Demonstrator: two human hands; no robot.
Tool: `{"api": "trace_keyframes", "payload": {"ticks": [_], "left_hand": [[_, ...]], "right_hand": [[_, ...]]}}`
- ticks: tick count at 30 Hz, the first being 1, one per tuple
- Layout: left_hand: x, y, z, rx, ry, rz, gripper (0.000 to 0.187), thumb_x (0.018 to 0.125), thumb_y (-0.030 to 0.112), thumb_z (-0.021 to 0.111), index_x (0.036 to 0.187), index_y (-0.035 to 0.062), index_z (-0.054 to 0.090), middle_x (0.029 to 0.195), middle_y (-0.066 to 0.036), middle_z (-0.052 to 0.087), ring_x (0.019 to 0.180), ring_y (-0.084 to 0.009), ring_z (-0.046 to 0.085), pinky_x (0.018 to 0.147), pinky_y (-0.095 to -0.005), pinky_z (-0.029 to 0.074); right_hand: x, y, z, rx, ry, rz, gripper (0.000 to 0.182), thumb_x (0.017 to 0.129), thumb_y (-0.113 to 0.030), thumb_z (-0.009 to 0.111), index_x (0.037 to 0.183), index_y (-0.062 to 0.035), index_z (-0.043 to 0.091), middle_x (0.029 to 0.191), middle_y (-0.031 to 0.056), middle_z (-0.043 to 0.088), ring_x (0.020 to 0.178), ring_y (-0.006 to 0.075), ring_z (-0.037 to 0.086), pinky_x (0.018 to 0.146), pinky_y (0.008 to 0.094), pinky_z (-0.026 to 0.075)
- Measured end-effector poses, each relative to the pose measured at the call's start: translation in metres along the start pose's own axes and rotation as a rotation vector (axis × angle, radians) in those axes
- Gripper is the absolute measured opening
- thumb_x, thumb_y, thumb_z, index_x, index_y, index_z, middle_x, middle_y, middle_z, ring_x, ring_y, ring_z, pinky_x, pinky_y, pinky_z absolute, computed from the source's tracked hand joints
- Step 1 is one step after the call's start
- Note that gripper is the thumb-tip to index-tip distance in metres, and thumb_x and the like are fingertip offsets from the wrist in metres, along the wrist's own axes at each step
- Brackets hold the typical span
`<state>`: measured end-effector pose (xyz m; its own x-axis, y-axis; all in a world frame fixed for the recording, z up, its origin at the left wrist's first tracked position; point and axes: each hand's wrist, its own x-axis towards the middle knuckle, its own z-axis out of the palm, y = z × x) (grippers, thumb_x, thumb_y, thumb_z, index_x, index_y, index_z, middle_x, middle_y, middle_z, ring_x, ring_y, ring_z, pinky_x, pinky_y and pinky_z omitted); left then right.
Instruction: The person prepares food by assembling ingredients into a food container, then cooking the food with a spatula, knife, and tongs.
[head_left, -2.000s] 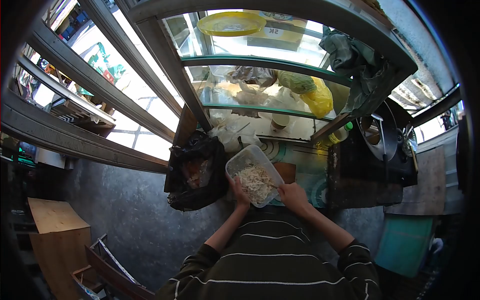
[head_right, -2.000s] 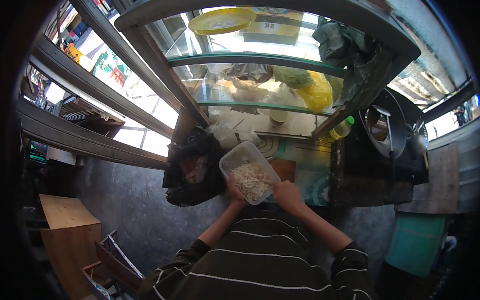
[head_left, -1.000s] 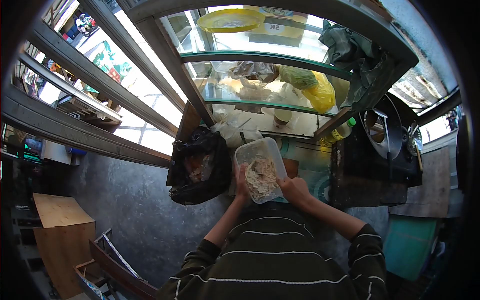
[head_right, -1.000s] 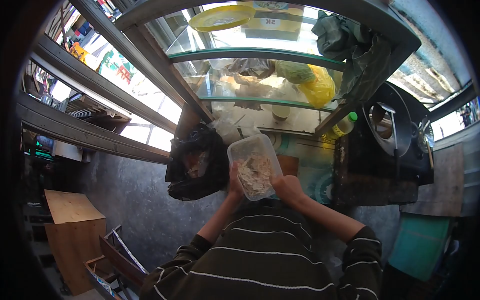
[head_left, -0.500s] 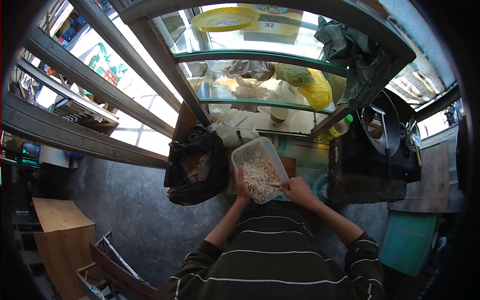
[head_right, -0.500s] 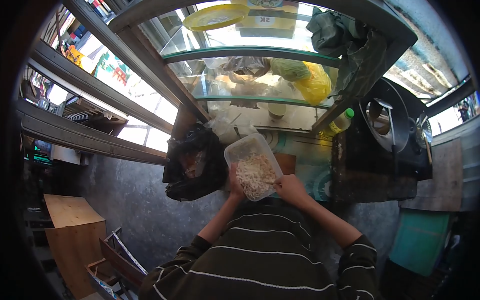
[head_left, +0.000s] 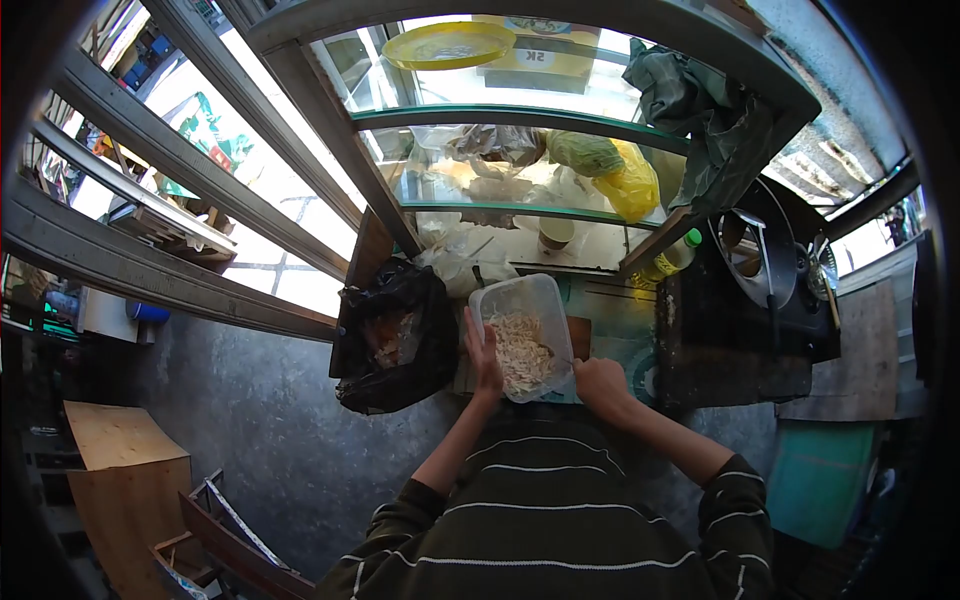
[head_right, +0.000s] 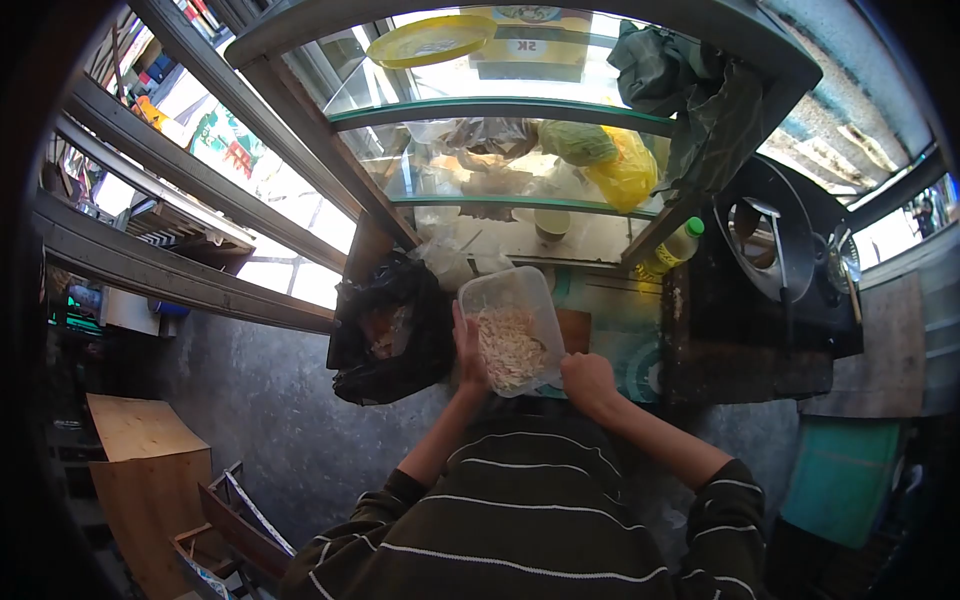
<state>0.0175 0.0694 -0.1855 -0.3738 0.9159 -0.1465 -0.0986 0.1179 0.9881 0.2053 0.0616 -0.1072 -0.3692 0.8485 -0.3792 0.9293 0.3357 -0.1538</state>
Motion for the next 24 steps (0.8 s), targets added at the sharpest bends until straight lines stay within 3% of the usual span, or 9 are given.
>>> {"api": "trace_keyframes", "payload": {"ticks": [1,4,10,11,13,15,18,20,24], "left_hand": [[0.0,-0.003,-0.001,-0.005,0.007,0.004,0.074,0.088,0.051,0.038,0.14,0.0054,0.012,0.142,-0.019,0.015,0.13,-0.0301,0.017,0.105,-0.0357,0.011],[-0.001,-0.007,-0.002,-0.187,0.013,-0.016,0.071,0.089,0.05,0.038,0.139,0.0049,0.014,0.137,-0.017,0.022,0.125,-0.0286,0.026,0.103,-0.0359,0.019],[-0.004,-0.014,-0.009,-0.604,0.019,-0.081,0.062,0.09,0.046,0.039,0.133,0.0041,0.023,0.125,-0.015,0.041,0.113,-0.0255,0.045,0.096,-0.0366,0.036],[-0.002,-0.025,-0.016,-0.613,0.025,-0.065,0.062,0.09,0.046,0.039,0.133,0.0041,0.023,0.125,-0.015,0.041,0.113,-0.0255,0.045,0.096,-0.0366,0.036],[0.008,-0.048,-0.028,-0.679,0.025,-0.04,0.068,0.091,0.047,0.038,0.139,0.0043,0.015,0.136,-0.015,0.028,0.124,-0.0234,0.031,0.103,-0.0325,0.022],[0.005,-0.035,-0.036,-0.638,0.074,-0.01,0.064,0.09,0.048,0.038,0.134,0.0041,0.021,0.131,-0.015,0.035,0.119,-0.0247,0.037,0.1,-0.0345,0.028],[-0.001,-0.027,-0.049,-0.595,0.131,0.003,0.062,0.089,0.049,0.038,0.129,0.0034,0.027,0.125,-0.015,0.042,0.114,-0.0262,0.044,0.097,-0.0366,0.035],[-0.009,-0.039,-0.06,-0.611,0.113,-0.054,0.065,0.088,0.053,0.037,0.128,0.0019,0.031,0.123,-0.016,0.045,0.113,-0.0276,0.046,0.097,-0.0377,0.036],[-0.025,-0.062,-0.079,-0.813,0.043,-0.18,0.057,0.09,0.048,0.04,0.124,0.0035,0.035,0.117,-0.01,0.048,0.109,-0.0208,0.047,0.094,-0.0331,0.036]], "right_hand": [[-0.002,0.001,0.006,-0.006,0.003,-0.006,0.017,0.078,-0.013,0.05,0.088,-0.0046,0.062,0.069,0.0174,0.06,0.063,0.0332,0.061,0.056,0.0428,0.049],[-0.003,0.006,0.019,0.524,0.005,-0.009,0.018,0.076,-0.016,0.058,0.082,-0.0008,0.066,0.072,0.0197,0.062,0.068,0.033,0.062,0.062,0.0373,0.048],[0.01,0.005,-0.001,0.56,0.002,-0.019,0.029,0.08,-0.028,0.057,0.083,-0.001,0.066,0.07,0.0198,0.061,0.066,0.034,0.06,0.063,0.0377,0.047],[0.012,0.002,-0.012,0.512,-0.025,0.024,0.033,0.082,-0.033,0.054,0.084,-0.0025,0.066,0.071,0.0209,0.06,0.071,0.0366,0.06,0.066,0.0396,0.047],[0.025,0.013,-0.018,0.601,-0.105,0.067,0.042,0.084,-0.042,0.05,0.091,-0.0032,0.065,0.071,0.0199,0.061,0.071,0.0344,0.061,0.066,0.038,0.047],[0.04,0.022,-0.03,0.809,-0.011,0.199,0.048,0.085,-0.045,0.049,0.104,-0.003,0.061,0.076,0.0117,0.063,0.06,0.0179,0.06,0.057,0.0367,0.048],[0.081,0.05,-0.014,0.963,0.173,0.184,0.054,0.082,-0.041,0.056,0.119,-0.0034,0.05,0.096,0.0116,0.059,0.077,0.0174,0.059,0.065,0.0353,0.049],[0.122,0.067,0.016,0.777,0.587,0.156,0.067,0.077,-0.032,0.064,0.131,-0.0048,0.035,0.115,0.0145,0.049,0.099,0.0219,0.053,0.077,0.0342,0.046],[0.194,0.075,0.062,0.981,0.84,0.244,0.088,0.064,-0.019,0.076,0.134,-0.0048,0.025,0.119,0.0175,0.044,0.107,0.0289,0.047,0.09,0.0389,0.038]]}}
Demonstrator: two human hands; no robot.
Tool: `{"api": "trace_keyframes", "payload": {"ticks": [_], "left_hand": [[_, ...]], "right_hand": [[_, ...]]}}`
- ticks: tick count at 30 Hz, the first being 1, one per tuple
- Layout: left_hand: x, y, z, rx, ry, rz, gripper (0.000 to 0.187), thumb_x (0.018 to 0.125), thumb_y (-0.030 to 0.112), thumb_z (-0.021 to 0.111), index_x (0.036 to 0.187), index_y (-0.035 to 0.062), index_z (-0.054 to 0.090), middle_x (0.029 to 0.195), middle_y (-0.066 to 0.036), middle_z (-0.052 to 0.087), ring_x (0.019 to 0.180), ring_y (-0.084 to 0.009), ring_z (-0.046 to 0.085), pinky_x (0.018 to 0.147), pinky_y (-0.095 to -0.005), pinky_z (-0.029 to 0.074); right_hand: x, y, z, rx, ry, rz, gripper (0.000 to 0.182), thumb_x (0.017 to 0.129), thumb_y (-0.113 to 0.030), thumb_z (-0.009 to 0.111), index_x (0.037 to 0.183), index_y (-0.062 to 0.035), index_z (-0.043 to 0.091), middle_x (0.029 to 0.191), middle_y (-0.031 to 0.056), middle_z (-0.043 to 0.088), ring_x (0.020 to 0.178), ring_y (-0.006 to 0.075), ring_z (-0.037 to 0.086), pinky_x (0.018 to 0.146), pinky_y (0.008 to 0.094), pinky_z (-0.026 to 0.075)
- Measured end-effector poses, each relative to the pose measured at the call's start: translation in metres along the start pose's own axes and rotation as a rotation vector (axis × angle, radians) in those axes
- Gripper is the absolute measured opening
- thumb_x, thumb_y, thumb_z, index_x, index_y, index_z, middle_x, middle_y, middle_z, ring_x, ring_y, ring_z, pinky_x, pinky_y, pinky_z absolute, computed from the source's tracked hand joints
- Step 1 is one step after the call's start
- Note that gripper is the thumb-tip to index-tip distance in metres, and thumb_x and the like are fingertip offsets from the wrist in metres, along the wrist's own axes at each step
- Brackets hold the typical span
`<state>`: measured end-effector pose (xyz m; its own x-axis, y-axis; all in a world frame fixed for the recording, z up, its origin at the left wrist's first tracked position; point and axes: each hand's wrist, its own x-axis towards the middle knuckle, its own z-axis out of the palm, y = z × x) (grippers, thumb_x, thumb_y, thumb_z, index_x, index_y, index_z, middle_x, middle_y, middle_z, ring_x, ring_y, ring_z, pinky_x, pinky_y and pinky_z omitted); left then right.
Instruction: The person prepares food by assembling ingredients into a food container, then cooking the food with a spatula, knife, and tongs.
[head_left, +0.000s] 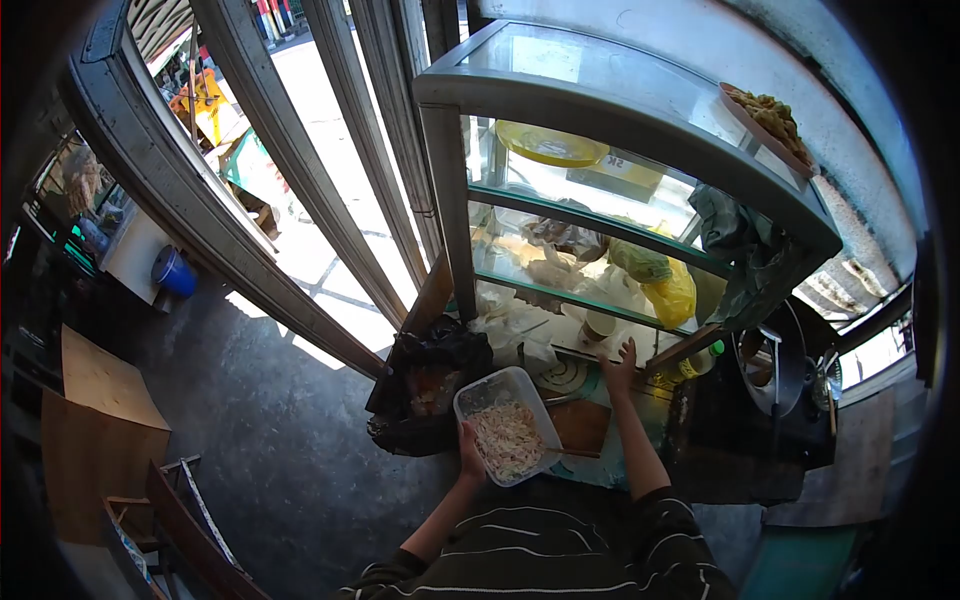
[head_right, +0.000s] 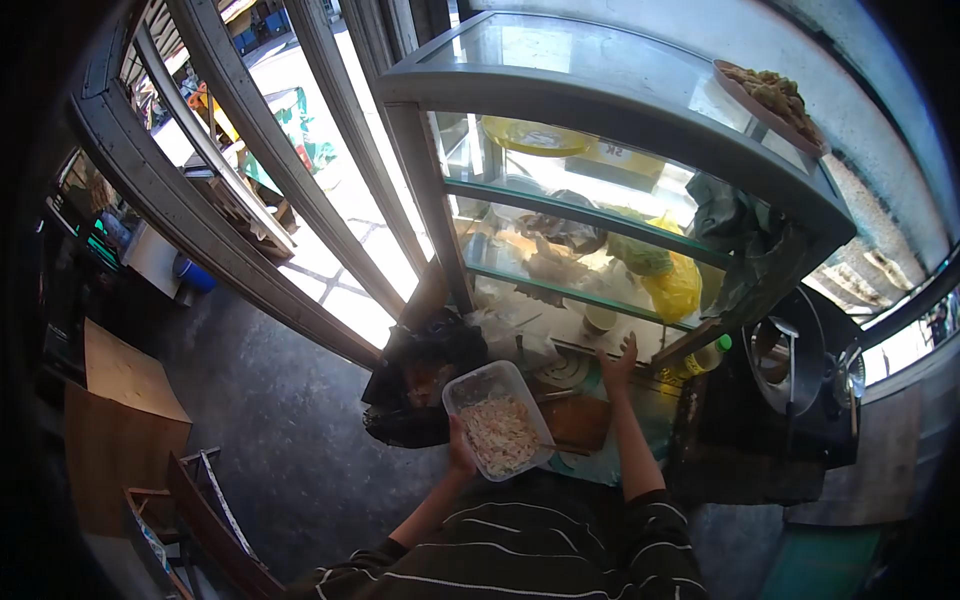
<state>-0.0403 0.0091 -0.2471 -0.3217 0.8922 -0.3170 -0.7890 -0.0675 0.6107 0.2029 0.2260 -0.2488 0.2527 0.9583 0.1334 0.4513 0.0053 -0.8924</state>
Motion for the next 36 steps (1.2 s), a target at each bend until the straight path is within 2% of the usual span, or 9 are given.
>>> {"api": "trace_keyframes", "payload": {"ticks": [3,7,15,19,25,26,29,33,36], "left_hand": [[-0.007,-0.001,-0.019,-0.054,-0.017,-0.074,0.056,0.09,0.048,0.04,0.125,0.004,0.036,0.117,-0.01,0.048,0.109,-0.021,0.047,0.094,-0.0333,0.036],[-0.016,0.014,-0.016,-0.055,0.035,-0.156,0.056,0.09,0.048,0.039,0.125,0.0047,0.036,0.118,-0.013,0.048,0.107,-0.0229,0.049,0.094,-0.0353,0.038],[0.001,0.023,-0.034,-0.067,-0.006,-0.2,0.051,0.091,0.045,0.039,0.122,0.0049,0.038,0.116,-0.012,0.049,0.105,-0.023,0.051,0.091,-0.0352,0.041],[0.02,0.003,-0.069,-0.049,0.001,-0.217,0.05,0.091,0.045,0.039,0.121,0.0051,0.038,0.114,-0.012,0.05,0.105,-0.0227,0.051,0.09,-0.0355,0.041],[0.018,0.016,-0.032,-0.061,-0.047,-0.273,0.056,0.09,0.05,0.037,0.122,0.0045,0.037,0.117,-0.013,0.048,0.107,-0.0247,0.05,0.092,-0.0364,0.041],[0.017,0.018,-0.028,-0.048,-0.058,-0.27,0.058,0.089,0.051,0.037,0.123,0.0043,0.036,0.118,-0.014,0.048,0.107,-0.0255,0.05,0.092,-0.0368,0.04],[0.016,0.024,-0.002,0.001,-0.064,-0.217,0.06,0.089,0.052,0.037,0.125,0.0038,0.034,0.119,-0.015,0.047,0.108,-0.0269,0.049,0.092,-0.0374,0.041],[0.025,0.016,0.002,-0.041,-0.097,-0.288,0.061,0.089,0.052,0.038,0.125,0.0032,0.034,0.12,-0.016,0.047,0.108,-0.0272,0.049,0.092,-0.0376,0.04],[0.034,0.009,0.007,-0.05,-0.128,-0.306,0.061,0.089,0.051,0.038,0.126,0.0031,0.033,0.12,-0.016,0.046,0.108,-0.0271,0.049,0.092,-0.0379,0.04]], "right_hand": [[0.016,0.007,0.027,0.014,0.134,-0.058,0.089,0.061,-0.02,0.078,0.133,-0.0032,0.027,0.121,0.0189,0.044,0.111,0.0305,0.046,0.092,0.0396,0.037],[0.032,0.004,0.05,0.058,0.182,-0.057,0.092,0.056,-0.025,0.08,0.13,-0.0011,0.03,0.12,0.0196,0.045,0.113,0.0307,0.045,0.092,0.0391,0.037],[0.028,-0.019,0.067,0.045,0.304,-0.01,0.072,0.057,-0.026,0.08,0.115,-0.0047,0.045,0.102,0.0142,0.057,0.096,0.03,0.057,0.081,0.0378,0.046],[0.028,-0.023,0.068,0.123,0.331,0.006,0.067,0.057,-0.029,0.081,0.112,-0.0052,0.049,0.101,0.0133,0.059,0.092,0.0243,0.06,0.075,0.0374,0.049],[0.026,-0.023,0.057,0.065,0.333,-0.057,0.055,0.06,-0.029,0.079,0.104,-0.005,0.055,0.092,0.0108,0.063,0.087,0.0234,0.061,0.075,0.0354,0.049],[0.025,-0.021,0.056,0.157,0.321,-0.05,0.053,0.061,-0.028,0.079,0.102,-0.0045,0.056,0.091,0.0103,0.063,0.085,0.0225,0.062,0.074,0.0345,0.048],[0.018,-0.021,0.043,0.14,0.274,-0.08,0.052,0.062,-0.027,0.079,0.102,-0.004,0.056,0.091,0.0103,0.063,0.083,0.0217,0.062,0.073,0.0335,0.048],[0.01,-0.027,0.025,0.123,0.284,-0.134,0.05,0.063,-0.026,0.079,0.102,-0.0038,0.056,0.091,0.0102,0.063,0.083,0.0204,0.062,0.073,0.0331,0.048],[0.001,-0.034,0.007,0.193,0.211,-0.106,0.051,0.063,-0.025,0.078,0.103,-0.0033,0.055,0.091,0.0101,0.063,0.084,0.0186,0.061,0.074,0.032,0.047]]}}
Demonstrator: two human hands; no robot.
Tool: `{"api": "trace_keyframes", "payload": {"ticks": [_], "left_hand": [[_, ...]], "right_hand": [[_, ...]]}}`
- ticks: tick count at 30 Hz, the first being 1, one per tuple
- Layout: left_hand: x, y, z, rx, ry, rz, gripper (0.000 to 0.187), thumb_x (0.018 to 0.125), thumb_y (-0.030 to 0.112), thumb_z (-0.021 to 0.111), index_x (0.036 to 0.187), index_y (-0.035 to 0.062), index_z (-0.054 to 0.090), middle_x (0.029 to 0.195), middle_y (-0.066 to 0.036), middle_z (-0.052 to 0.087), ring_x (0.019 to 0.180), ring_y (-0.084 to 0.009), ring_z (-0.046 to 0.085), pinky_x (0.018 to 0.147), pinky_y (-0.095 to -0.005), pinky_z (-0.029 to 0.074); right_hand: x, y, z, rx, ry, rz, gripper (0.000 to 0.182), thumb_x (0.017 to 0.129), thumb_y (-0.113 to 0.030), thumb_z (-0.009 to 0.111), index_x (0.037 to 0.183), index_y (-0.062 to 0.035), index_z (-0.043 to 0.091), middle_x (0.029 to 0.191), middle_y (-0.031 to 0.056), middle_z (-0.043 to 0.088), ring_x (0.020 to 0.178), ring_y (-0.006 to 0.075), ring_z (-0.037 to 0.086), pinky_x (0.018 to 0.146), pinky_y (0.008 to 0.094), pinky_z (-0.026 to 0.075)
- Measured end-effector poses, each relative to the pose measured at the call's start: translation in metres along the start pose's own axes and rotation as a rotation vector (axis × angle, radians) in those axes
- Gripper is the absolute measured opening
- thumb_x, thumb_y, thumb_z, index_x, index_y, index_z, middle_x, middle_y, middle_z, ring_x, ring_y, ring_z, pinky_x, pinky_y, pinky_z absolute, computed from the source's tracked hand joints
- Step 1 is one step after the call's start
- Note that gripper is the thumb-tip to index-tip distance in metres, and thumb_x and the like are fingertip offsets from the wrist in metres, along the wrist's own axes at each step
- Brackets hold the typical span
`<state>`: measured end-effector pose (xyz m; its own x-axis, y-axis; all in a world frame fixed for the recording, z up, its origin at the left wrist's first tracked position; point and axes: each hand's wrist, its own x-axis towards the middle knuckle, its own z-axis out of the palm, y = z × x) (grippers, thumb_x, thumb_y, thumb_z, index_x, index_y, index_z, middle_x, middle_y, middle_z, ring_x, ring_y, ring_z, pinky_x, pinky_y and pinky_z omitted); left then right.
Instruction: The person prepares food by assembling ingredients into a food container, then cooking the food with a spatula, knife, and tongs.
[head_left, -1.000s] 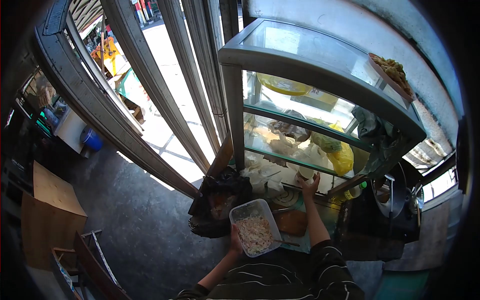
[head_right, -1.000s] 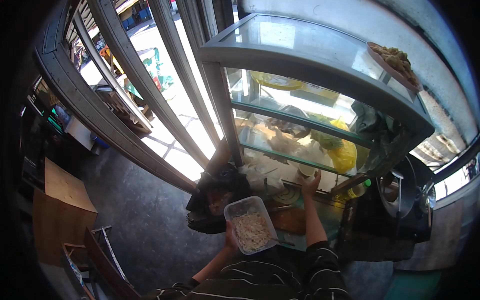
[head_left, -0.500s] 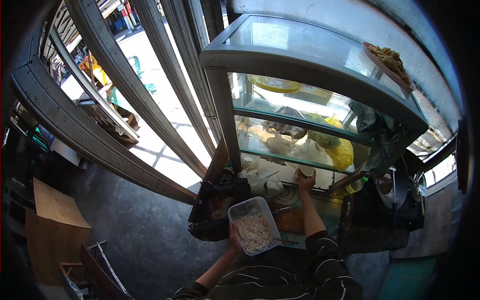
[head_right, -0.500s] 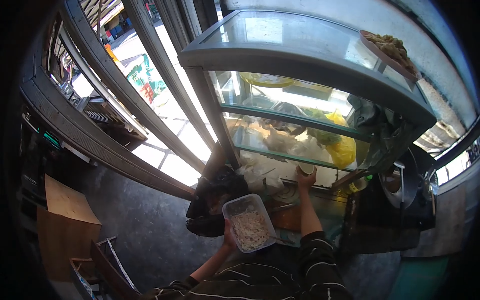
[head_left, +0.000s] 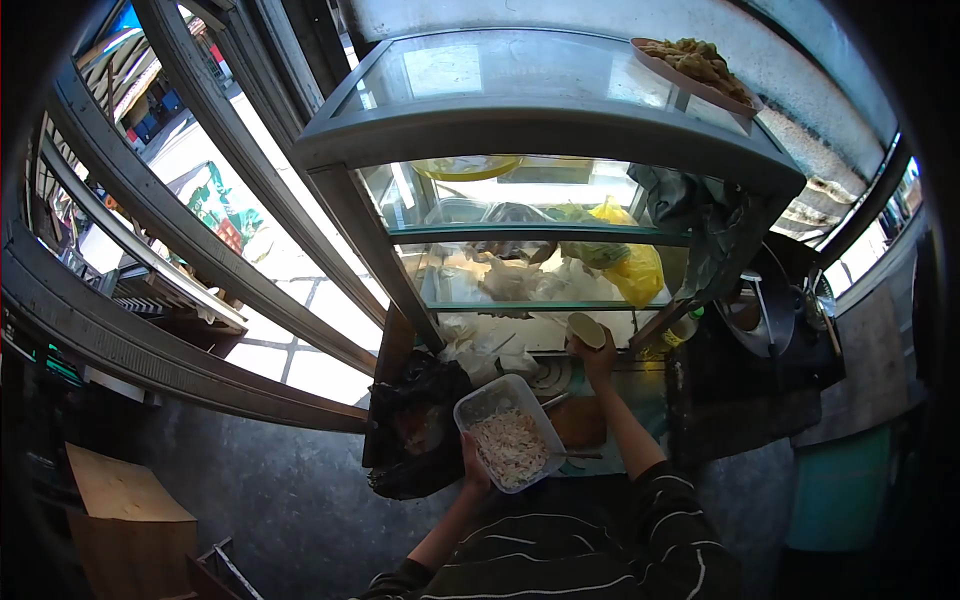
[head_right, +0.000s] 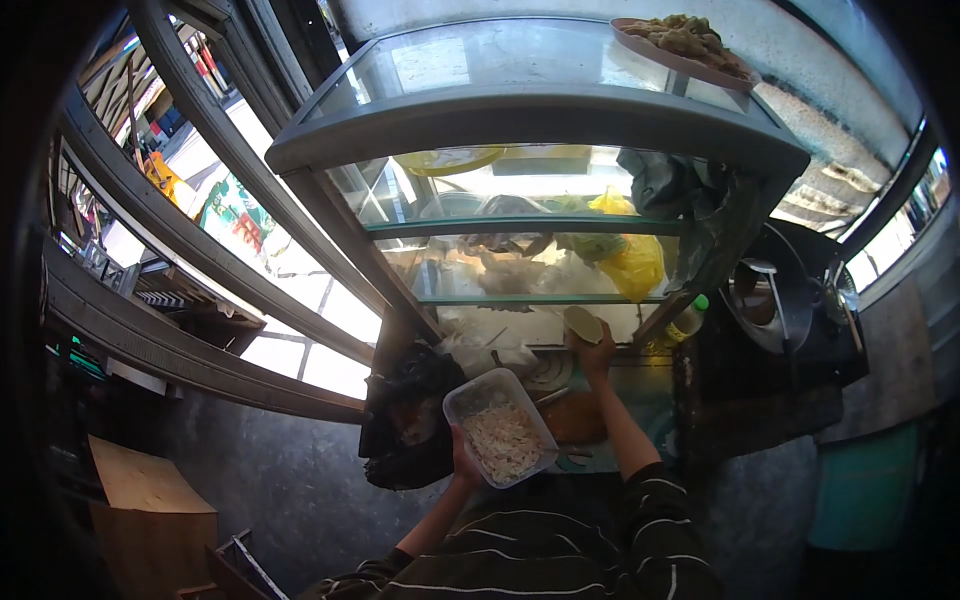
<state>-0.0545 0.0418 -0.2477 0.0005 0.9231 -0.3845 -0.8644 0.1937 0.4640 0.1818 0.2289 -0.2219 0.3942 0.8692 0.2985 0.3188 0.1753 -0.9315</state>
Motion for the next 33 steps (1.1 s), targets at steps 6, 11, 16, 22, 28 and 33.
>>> {"api": "trace_keyframes", "payload": {"ticks": [6,11,16,22,28,33], "left_hand": [[0.019,-0.016,0.002,0.043,-0.042,0.032,0.058,0.09,0.048,0.038,0.126,0.0032,0.031,0.12,-0.016,0.046,0.109,-0.027,0.049,0.092,-0.0384,0.041],[0.027,-0.026,0.015,-0.031,-0.101,-0.028,0.057,0.091,0.046,0.038,0.127,0.0029,0.029,0.117,-0.018,0.047,0.105,-0.0289,0.053,0.09,-0.039,0.044],[0.042,-0.039,0.017,0.113,-0.107,-0.065,0.078,0.083,0.062,0.036,0.13,-0.0001,0.029,0.13,-0.022,0.038,0.116,-0.0356,0.043,0.097,-0.0459,0.037],[0.07,-0.068,0.01,0.241,-0.053,0.1,0.073,0.087,0.053,0.04,0.135,0.0023,0.018,0.135,-0.018,0.029,0.119,-0.0299,0.036,0.098,-0.0394,0.031],[0.075,-0.075,0.074,0.475,0.049,0.235,0.075,0.089,0.049,0.041,0.139,0.0034,0.01,0.14,-0.018,0.02,0.127,-0.0279,0.023,0.104,-0.0371,0.019],[0.08,-0.077,0.108,0.668,0.18,0.28,0.077,0.089,0.051,0.04,0.14,0.0032,0.007,0.141,-0.022,0.014,0.131,-0.0302,0.014,0.106,-0.0367,0.011]], "right_hand": [[-0.009,-0.024,-0.033,0.115,-0.097,0.067,0.054,0.061,-0.023,0.08,0.105,-0.0028,0.054,0.095,0.0084,0.062,0.087,0.0167,0.059,0.077,0.0298,0.046],[-0.011,-0.035,-0.058,0.032,-0.143,0.035,0.058,0.06,-0.023,0.081,0.107,-0.0023,0.053,0.095,0.0078,0.061,0.089,0.0169,0.059,0.078,0.03,0.046],[-0.011,-0.031,-0.079,0.064,-0.147,0.069,0.06,0.059,-0.024,0.082,0.107,-0.0021,0.053,0.096,0.0078,0.062,0.089,0.0169,0.059,0.079,0.0304,0.046],[-0.007,-0.069,-0.106,0.052,-0.218,0.041,0.056,0.061,-0.021,0.081,0.107,-0.0025,0.053,0.097,0.0067,0.061,0.09,0.0153,0.059,0.079,0.0286,0.047],[-0.005,-0.092,-0.127,0.067,-0.274,0.071,0.055,0.059,-0.021,0.081,0.104,-0.0037,0.056,0.095,0.0063,0.063,0.089,0.0133,0.059,0.079,0.0282,0.047],[-0.005,-0.093,-0.147,-0.019,-0.32,0.057,0.054,0.059,-0.02,0.081,0.104,-0.0026,0.055,0.095,0.0067,0.063,0.09,0.0135,0.059,0.08,0.0285,0.046]]}}
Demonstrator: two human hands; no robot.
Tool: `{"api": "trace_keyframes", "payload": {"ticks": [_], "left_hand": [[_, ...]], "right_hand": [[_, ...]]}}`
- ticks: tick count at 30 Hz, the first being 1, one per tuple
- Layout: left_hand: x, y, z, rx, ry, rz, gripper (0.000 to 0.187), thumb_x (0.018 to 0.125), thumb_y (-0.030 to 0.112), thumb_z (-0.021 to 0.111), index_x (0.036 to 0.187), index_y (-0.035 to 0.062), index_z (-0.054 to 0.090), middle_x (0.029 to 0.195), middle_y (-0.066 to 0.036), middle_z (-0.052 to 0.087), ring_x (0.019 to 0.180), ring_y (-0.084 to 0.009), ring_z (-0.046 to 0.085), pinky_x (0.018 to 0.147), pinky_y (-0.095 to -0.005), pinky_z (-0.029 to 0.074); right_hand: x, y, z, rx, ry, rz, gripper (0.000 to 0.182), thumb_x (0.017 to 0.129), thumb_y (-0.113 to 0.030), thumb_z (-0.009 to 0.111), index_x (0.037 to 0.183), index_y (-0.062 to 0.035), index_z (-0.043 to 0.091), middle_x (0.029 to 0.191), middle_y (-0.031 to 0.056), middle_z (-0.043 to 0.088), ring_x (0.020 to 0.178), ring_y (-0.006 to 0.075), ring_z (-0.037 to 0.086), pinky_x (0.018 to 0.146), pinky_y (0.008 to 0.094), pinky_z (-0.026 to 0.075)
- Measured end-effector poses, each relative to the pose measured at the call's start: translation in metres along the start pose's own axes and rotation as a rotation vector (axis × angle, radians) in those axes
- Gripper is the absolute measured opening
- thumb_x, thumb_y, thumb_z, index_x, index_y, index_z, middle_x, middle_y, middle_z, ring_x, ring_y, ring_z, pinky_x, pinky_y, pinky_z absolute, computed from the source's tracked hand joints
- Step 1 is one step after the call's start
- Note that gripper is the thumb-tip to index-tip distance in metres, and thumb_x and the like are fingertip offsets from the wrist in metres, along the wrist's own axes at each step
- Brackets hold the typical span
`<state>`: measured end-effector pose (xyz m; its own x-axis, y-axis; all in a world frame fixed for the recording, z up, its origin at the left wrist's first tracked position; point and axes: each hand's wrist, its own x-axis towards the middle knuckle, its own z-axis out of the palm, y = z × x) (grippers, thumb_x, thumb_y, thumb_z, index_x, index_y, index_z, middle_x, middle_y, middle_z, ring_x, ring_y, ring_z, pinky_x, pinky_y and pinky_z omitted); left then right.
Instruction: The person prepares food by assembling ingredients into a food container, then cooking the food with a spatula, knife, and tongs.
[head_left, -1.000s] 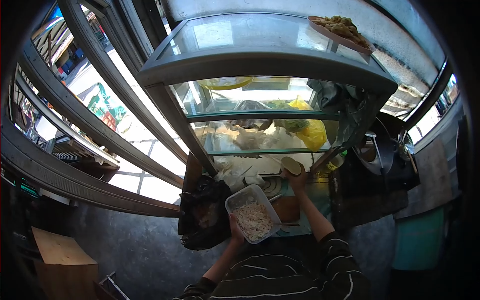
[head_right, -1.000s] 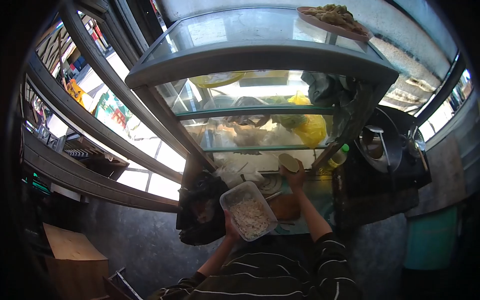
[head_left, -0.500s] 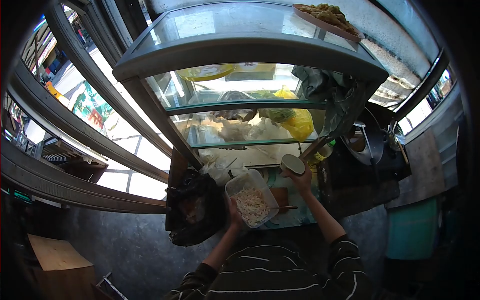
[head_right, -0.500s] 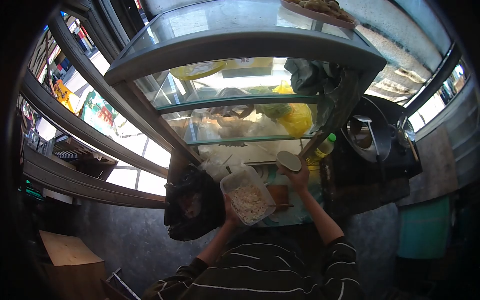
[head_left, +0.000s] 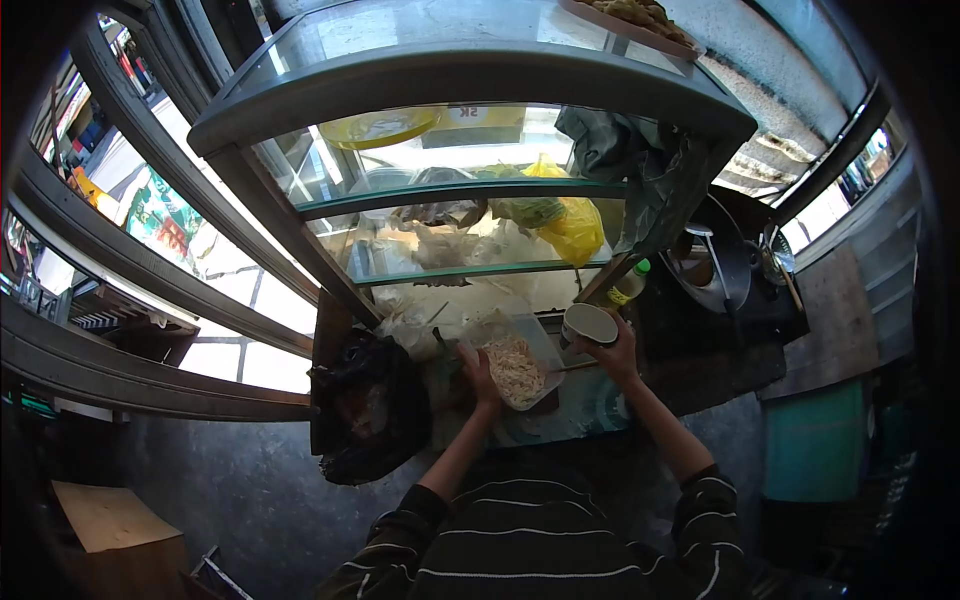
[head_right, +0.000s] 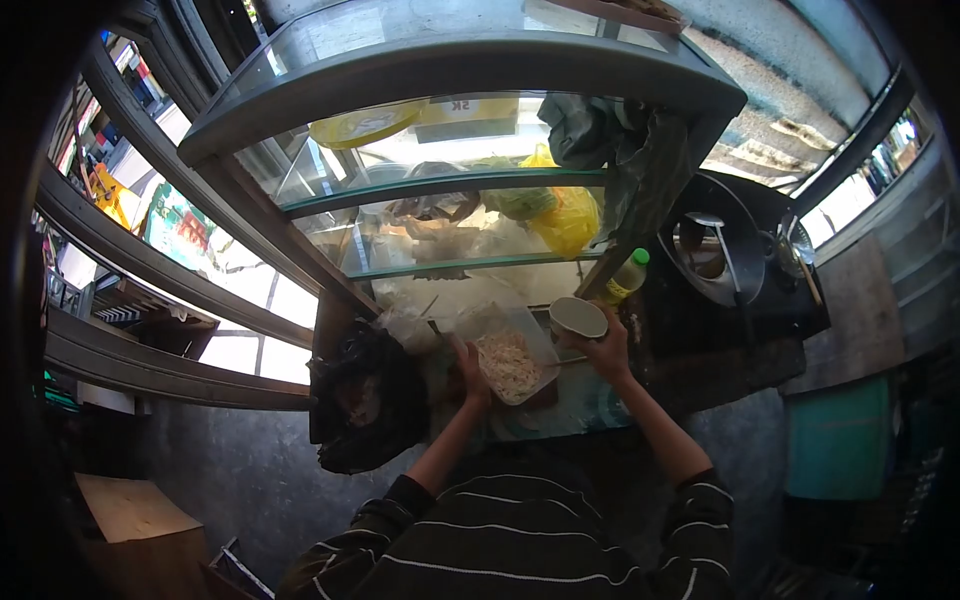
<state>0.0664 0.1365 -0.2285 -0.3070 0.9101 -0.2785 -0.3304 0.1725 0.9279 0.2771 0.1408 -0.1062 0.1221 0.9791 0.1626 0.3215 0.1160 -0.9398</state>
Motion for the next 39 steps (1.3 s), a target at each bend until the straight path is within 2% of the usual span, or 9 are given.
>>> {"api": "trace_keyframes", "payload": {"ticks": [3,5,6,8,9,11,15,21,39], "left_hand": [[0.006,-0.011,0.007,0.005,-0.024,-0.034,0.076,0.089,0.049,0.04,0.14,0.0044,0.006,0.143,-0.017,0.013,0.131,-0.0282,0.013,0.106,-0.0356,0.008],[0.017,-0.035,0.011,0.116,-0.042,0.107,0.08,0.086,0.055,0.041,0.141,0.0079,0.005,0.138,-0.022,0.014,0.127,-0.0343,0.022,0.103,-0.0418,0.021],[0.01,-0.021,0.016,0.116,-0.044,0.105,0.08,0.086,0.055,0.041,0.141,0.0079,0.005,0.138,-0.022,0.014,0.127,-0.0343,0.022,0.103,-0.0418,0.021],[-0.004,0.0,0.026,-0.243,-0.131,-0.193,0.079,0.087,0.051,0.043,0.141,0.0122,-0.002,0.142,-0.017,0.012,0.126,-0.032,0.025,0.102,-0.0414,0.026],[-0.003,-0.005,0.026,-0.242,-0.132,-0.195,0.079,0.087,0.051,0.043,0.141,0.0122,-0.002,0.142,-0.017,0.012,0.126,-0.032,0.025,0.102,-0.0414,0.026],[-0.004,-0.001,0.029,-0.295,-0.226,-0.199,0.09,0.081,0.062,0.044,0.14,0.0168,-0.006,0.139,-0.019,0.003,0.127,-0.0347,0.022,0.092,-0.0478,0.04],[-0.008,0.001,0.034,-0.318,-0.231,-0.262,0.089,0.081,0.062,0.043,0.14,0.017,-0.006,0.138,-0.019,0.005,0.126,-0.0344,0.022,0.094,-0.0474,0.038],[-0.007,0.009,0.041,-0.183,-0.204,-0.151,0.087,0.082,0.061,0.042,0.14,0.0173,-0.006,0.138,-0.018,0.006,0.126,-0.0342,0.022,0.097,-0.0471,0.035],[-0.016,0.042,0.046,-0.34,-0.288,-0.136,0.084,0.085,0.056,0.042,0.139,0.0191,-0.009,0.139,-0.017,0.003,0.125,-0.0353,0.026,0.088,-0.0487,0.044]], "right_hand": [[-0.003,-0.002,-0.005,-0.007,-0.022,-0.013,0.055,0.059,-0.02,0.081,0.104,-0.0017,0.055,0.095,0.0075,0.063,0.091,0.0138,0.059,0.081,0.0286,0.046],[-0.005,-0.012,-0.008,-0.031,-0.052,-0.005,0.055,0.06,-0.019,0.081,0.105,-0.0012,0.055,0.096,0.0084,0.063,0.091,0.0142,0.059,0.081,0.0288,0.046],[-0.006,-0.015,-0.009,-0.032,-0.05,-0.002,0.055,0.06,-0.019,0.081,0.105,-0.0012,0.055,0.096,0.0084,0.063,0.091,0.0142,0.059,0.081,0.0288,0.046],[-0.007,-0.019,-0.011,-0.05,-0.107,-0.002,0.055,0.06,-0.018,0.08,0.106,-0.001,0.055,0.095,0.009,0.063,0.091,0.0143,0.059,0.081,0.029,0.046],[-0.007,-0.019,-0.012,-0.051,-0.105,0.0,0.055,0.06,-0.018,0.08,0.106,-0.001,0.055,0.095,0.009,0.063,0.091,0.0143,0.059,0.081,0.029,0.046],[-0.008,-0.019,-0.012,-0.07,-0.14,-0.009,0.054,0.061,-0.018,0.08,0.106,-0.001,0.055,0.095,0.0094,0.064,0.091,0.0139,0.06,0.081,0.0288,0.046],[-0.009,-0.02,-0.013,-0.092,-0.17,-0.023,0.054,0.06,-0.018,0.08,0.105,-0.0017,0.055,0.094,0.009,0.064,0.09,0.0131,0.06,0.08,0.0284,0.047],[-0.009,-0.028,-0.013,-0.113,-0.201,-0.041,0.053,0.059,-0.019,0.081,0.103,-0.003,0.056,0.092,0.0076,0.064,0.088,0.0117,0.06,0.078,0.0281,0.047],[-0.006,-0.046,-0.011,-0.073,-0.217,-0.031,0.053,0.06,-0.018,0.081,0.104,-0.0015,0.056,0.093,0.007,0.064,0.089,0.0117,0.06,0.079,0.0275,0.047]]}}
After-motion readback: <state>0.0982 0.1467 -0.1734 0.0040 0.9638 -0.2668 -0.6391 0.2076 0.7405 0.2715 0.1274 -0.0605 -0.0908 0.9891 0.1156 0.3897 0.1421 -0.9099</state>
